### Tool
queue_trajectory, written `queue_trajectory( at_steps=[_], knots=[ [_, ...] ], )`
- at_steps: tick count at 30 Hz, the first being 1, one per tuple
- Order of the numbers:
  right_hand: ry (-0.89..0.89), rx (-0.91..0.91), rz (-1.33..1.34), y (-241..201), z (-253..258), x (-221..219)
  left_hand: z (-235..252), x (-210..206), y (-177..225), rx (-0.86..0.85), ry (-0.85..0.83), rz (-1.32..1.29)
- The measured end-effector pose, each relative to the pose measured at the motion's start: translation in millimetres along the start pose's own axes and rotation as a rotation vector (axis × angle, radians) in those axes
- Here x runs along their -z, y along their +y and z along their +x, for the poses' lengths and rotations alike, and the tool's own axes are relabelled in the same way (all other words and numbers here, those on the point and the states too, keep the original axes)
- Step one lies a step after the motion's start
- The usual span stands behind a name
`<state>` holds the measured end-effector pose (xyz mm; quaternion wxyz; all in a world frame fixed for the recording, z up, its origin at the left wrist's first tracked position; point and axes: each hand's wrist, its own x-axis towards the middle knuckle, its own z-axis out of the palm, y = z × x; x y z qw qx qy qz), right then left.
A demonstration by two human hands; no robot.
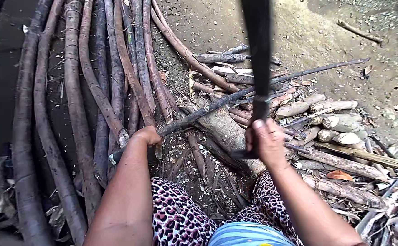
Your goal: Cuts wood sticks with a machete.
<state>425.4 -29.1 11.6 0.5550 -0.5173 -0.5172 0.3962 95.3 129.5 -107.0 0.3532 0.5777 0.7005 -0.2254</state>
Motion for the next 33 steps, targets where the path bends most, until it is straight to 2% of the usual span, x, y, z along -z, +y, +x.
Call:
queue_trajectory(
  at_steps=[2,4,6,7,8,10,12,13,15,18,19,22,24,26,30,33],
  knots=[
    [0.038,0.352,0.133,-46,29,6,1,0,-1,0.002,-0.018,-0.040],
    [0.156,0.655,0.185,-86,60,4,4,1,-2,0.001,-0.033,-0.039],
    [0.284,0.793,0.271,-96,80,-8,5,1,-3,-0.007,-0.038,-0.031],
    [0.315,0.748,0.235,-80,73,-15,4,1,-3,-0.009,-0.042,-0.027],
    [0.309,0.611,0.121,-45,52,-21,4,1,-3,-0.012,-0.046,-0.025],
    [0.189,0.144,-0.290,64,-13,-33,4,1,-4,-0.023,-0.037,-0.034],
    [-0.145,-0.491,-0.619,134,-57,-41,5,-6,-7,-0.045,-0.029,-0.055],
    [-0.256,-0.710,-0.661,147,-58,-47,4,-9,-7,-0.061,-0.030,-0.061],
    [-0.289,-0.887,-0.560,141,-45,-53,1,-13,-3,-0.080,-0.007,-0.014],
    [-0.205,-1.011,-0.073,112,-37,-42,-14,-18,4,-0.049,0.148,0.084],
    [-0.195,-1.006,-0.009,98,-33,-35,-21,-18,7,-0.033,0.210,0.095],
    [-0.178,-0.849,-0.040,56,-21,-15,-37,-15,14,-0.028,0.367,0.108],
    [-0.151,-0.646,-0.036,22,-14,-5,-36,-14,17,-0.001,0.382,0.135],
    [-0.100,-0.335,0.032,-16,-3,4,-33,-14,19,0.043,0.382,0.139],
    [0.058,0.410,0.135,-99,39,20,-36,-10,25,0.091,0.367,0.112],
    [0.267,0.802,0.219,-136,84,24,-35,-8,26,0.093,0.352,0.123]
  ],
)
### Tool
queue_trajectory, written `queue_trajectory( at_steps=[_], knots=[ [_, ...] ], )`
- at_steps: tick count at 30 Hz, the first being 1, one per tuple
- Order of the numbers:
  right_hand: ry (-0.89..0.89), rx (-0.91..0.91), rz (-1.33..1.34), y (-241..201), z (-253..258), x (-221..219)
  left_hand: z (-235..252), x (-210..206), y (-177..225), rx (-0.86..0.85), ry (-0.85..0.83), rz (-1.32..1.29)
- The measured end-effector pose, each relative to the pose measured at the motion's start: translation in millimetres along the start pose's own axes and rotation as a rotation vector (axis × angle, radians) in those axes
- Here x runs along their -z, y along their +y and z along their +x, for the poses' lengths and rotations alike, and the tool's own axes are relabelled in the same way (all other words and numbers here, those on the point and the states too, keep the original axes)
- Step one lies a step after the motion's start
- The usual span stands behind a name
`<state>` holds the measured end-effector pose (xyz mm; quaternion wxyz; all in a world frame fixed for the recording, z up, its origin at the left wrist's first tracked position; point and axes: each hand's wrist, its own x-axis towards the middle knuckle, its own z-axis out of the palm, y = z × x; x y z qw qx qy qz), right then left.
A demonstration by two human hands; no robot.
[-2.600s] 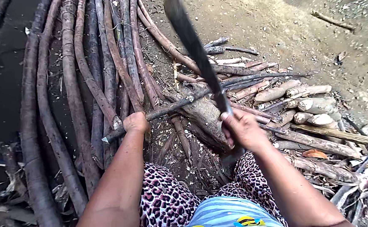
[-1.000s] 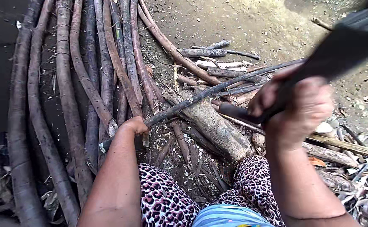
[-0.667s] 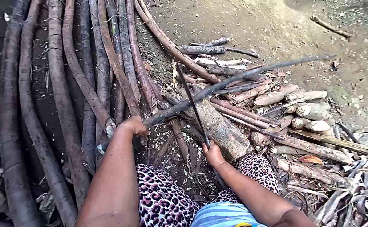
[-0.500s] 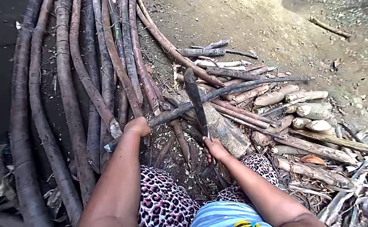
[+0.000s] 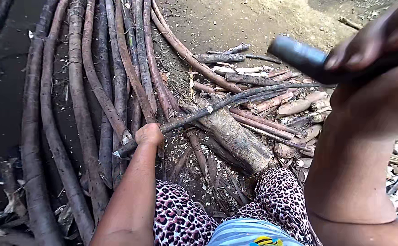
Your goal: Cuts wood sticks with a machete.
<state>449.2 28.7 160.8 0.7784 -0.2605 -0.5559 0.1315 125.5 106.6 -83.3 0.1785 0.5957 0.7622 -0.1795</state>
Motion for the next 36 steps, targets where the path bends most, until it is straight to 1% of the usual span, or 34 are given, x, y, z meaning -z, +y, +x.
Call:
queue_trajectory(
  at_steps=[1,2,3,4,5,6,7,8,9,10,11,14,15,16,17,19,21,22,24,26,29,31,32,33,34,35,36],
  knots=[
    [0.064,0.070,0.042,9,4,-4,0,1,0,-0.004,-0.005,0.004],
    [0.107,0.062,0.034,18,-8,-6,-1,1,0,-0.007,-0.010,0.009],
    [0.091,-0.029,-0.045,29,-43,-4,0,1,0,-0.009,-0.013,0.010],
    [0.033,-0.199,-0.205,43,-100,2,0,3,1,-0.010,-0.013,0.011],
    [-0.093,-0.446,-0.428,57,-173,14,1,4,0,-0.010,-0.015,0.012],
    [-0.278,-0.761,-0.630,68,-243,28,1,3,0,-0.014,-0.016,0.012],
    [-0.469,-1.102,-0.741,76,-291,38,-1,1,0,-0.016,-0.021,0.011],
    [-0.614,-1.382,-0.776,85,-314,41,-4,1,0,-0.019,-0.022,0.012],
    [-0.694,-1.549,-0.779,93,-319,40,-4,2,0,-0.022,-0.015,0.013],
    [-0.728,-1.636,-0.752,94,-313,39,-3,1,-3,-0.022,-0.004,0.013],
    [-0.715,-1.687,-0.684,90,-306,42,-3,-2,-5,-0.026,0.003,0.010],
    [-0.480,-1.868,-0.245,77,-271,55,-2,-8,-8,-0.044,0.041,-0.019],
    [-0.425,-1.906,-0.144,73,-256,56,-3,-9,-8,-0.048,0.042,-0.023],
    [-0.404,-1.913,-0.126,69,-240,53,-2,-9,-8,-0.050,0.038,-0.027],
    [-0.424,-1.889,-0.186,64,-224,47,-2,-9,-8,-0.049,0.029,-0.029],
    [-0.542,-1.771,-0.392,56,-207,37,-2,-9,-6,-0.028,-0.014,-0.031],
    [-0.621,-1.574,-0.537,49,-204,35,4,-12,-6,-0.018,-0.031,-0.009],
    [-0.608,-1.469,-0.556,45,-201,36,5,-11,-6,-0.020,-0.034,-0.006],
    [-0.481,-1.248,-0.468,32,-190,35,2,-11,-6,-0.021,-0.021,-0.015],
    [-0.349,-0.981,-0.303,15,-165,28,-3,-11,-7,-0.032,0.000,-0.032],
    [-0.228,-0.510,-0.043,3,-109,14,-3,-12,-7,-0.043,0.008,-0.022],
    [-0.135,-0.218,0.050,6,-69,0,1,-12,-8,-0.035,-0.006,-0.016],
    [-0.075,-0.104,0.082,10,-54,-9,2,-12,-8,-0.034,-0.016,-0.014],
    [-0.001,-0.025,0.120,18,-47,-17,3,-12,-7,-0.033,-0.025,-0.012],
    [0.048,-0.012,0.112,27,-55,-20,3,-12,-7,-0.031,-0.032,-0.011],
    [0.057,-0.086,0.047,39,-82,-16,3,-11,-7,-0.030,-0.039,-0.008],
    [0.027,-0.229,-0.097,53,-129,-4,2,-8,-6,-0.028,-0.048,-0.004]
  ],
)
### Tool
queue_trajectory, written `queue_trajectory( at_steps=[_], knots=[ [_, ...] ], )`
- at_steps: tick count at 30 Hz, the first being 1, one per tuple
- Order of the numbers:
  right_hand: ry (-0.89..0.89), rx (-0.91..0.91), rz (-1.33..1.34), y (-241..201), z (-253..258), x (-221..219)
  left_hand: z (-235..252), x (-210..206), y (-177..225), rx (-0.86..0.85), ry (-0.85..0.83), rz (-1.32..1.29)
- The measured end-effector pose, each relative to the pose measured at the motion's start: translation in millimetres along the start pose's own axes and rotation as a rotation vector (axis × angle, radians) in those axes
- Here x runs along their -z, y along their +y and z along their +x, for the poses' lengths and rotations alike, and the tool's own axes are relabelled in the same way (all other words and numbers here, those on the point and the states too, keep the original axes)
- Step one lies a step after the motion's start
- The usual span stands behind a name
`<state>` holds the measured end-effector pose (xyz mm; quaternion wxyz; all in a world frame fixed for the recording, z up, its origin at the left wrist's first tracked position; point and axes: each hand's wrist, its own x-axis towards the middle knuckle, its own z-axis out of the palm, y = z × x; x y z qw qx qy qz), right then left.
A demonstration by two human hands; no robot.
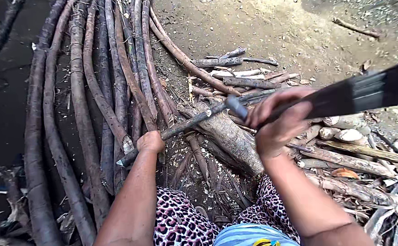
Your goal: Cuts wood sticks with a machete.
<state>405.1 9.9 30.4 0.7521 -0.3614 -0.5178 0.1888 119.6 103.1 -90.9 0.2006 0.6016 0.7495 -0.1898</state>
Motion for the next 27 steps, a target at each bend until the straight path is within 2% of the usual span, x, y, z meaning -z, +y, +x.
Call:
queue_trajectory(
  at_steps=[1,3,4,5,8,12,13,16,20,24,26,27],
  knots=[
    [-0.070,-0.207,-0.230,30,-56,16,0,2,0,0.000,-0.002,-0.001],
    [-0.427,-0.836,-0.678,72,-153,44,-1,2,-1,-0.011,-0.008,-0.005],
    [-0.578,-1.121,-0.760,85,-177,47,-2,0,0,-0.018,-0.012,-0.003],
    [-0.643,-1.288,-0.781,94,-187,46,-1,-1,0,-0.023,-0.011,0.000],
    [-0.606,-1.484,-0.641,93,-181,44,-1,-2,-3,-0.031,-0.007,-0.007],
    [-0.411,-1.700,0.004,86,-154,72,6,-1,-8,-0.060,-0.020,0.005],
    [-0.376,-1.691,0.078,74,-142,69,6,0,-7,-0.045,-0.020,0.002],
    [-0.313,-1.520,-0.026,35,-102,51,5,-6,-7,0.001,-0.007,-0.012],
    [-0.275,-0.981,-0.063,2,-47,41,7,-2,-5,0.018,-0.008,-0.014],
    [-0.141,-0.360,0.084,-5,9,18,9,-3,-6,0.027,-0.010,-0.022],
    [-0.029,-0.190,0.069,8,11,1,10,-3,-6,0.022,-0.013,-0.022],
    [-0.007,-0.182,-0.004,20,-4,-1,10,-3,-6,0.021,-0.020,-0.018]
  ],
)
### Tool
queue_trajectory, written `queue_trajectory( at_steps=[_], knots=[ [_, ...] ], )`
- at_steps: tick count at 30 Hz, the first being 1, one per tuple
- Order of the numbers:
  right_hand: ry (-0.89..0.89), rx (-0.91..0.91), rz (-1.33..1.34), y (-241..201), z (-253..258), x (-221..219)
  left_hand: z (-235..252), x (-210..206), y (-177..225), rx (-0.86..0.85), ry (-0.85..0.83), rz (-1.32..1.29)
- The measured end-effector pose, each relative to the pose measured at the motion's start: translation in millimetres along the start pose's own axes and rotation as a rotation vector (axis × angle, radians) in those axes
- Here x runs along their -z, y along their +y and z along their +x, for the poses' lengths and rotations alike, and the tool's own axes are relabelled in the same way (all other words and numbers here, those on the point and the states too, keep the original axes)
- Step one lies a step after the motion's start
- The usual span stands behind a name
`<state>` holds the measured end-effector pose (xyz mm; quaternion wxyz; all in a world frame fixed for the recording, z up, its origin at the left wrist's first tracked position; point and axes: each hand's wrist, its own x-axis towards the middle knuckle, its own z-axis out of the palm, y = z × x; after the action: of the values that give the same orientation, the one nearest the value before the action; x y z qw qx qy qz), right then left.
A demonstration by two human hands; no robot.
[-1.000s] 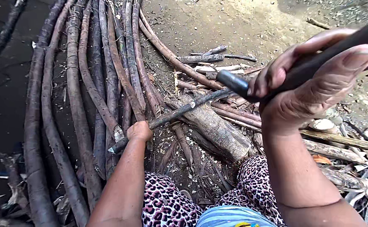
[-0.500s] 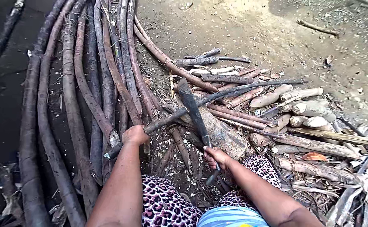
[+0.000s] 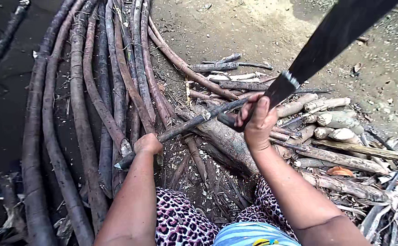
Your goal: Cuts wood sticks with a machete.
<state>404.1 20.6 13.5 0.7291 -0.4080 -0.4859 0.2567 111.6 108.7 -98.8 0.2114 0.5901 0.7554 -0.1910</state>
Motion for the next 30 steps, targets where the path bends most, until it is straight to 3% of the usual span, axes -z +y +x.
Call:
queue_trajectory(
  at_steps=[2,5,6,8,12,14,17,21,24,27,29,30],
  knots=[
    [-0.028,-0.197,-0.221,41,-58,8,1,0,0,-0.003,-0.009,0.002],
    [-0.345,-0.862,-0.661,91,-157,26,4,1,-3,-0.014,-0.014,-0.010],
    [-0.471,-1.086,-0.724,101,-172,27,4,0,-4,-0.018,-0.017,-0.013],
    [-0.561,-1.285,-0.735,109,-174,24,5,1,-6,-0.022,-0.017,-0.015],
    [-0.405,-1.416,-0.405,85,-155,34,-6,6,-18,-0.105,0.064,-0.185],
    [-0.371,-1.437,-0.266,58,-130,50,-24,20,-20,-0.133,0.232,-0.471],
    [-0.413,-1.402,-0.300,23,-103,90,-47,36,-1,-0.156,0.441,-1.011],
    [-0.360,-1.310,-0.377,-22,-90,160,-58,59,72,-0.166,0.291,-1.524],
    [-0.198,-1.275,-0.382,-49,-97,203,-58,80,147,-0.174,0.073,-1.658],
    [-0.011,-1.226,-0.360,-62,-112,238,-58,102,226,-0.425,-0.154,-1.710],
    [0.099,-1.213,-0.363,-68,-123,257,-42,96,261,-0.543,-0.183,-1.421],
    [0.153,-1.209,-0.352,-71,-127,264,-33,85,273,-0.560,-0.110,-1.183]
  ],
)
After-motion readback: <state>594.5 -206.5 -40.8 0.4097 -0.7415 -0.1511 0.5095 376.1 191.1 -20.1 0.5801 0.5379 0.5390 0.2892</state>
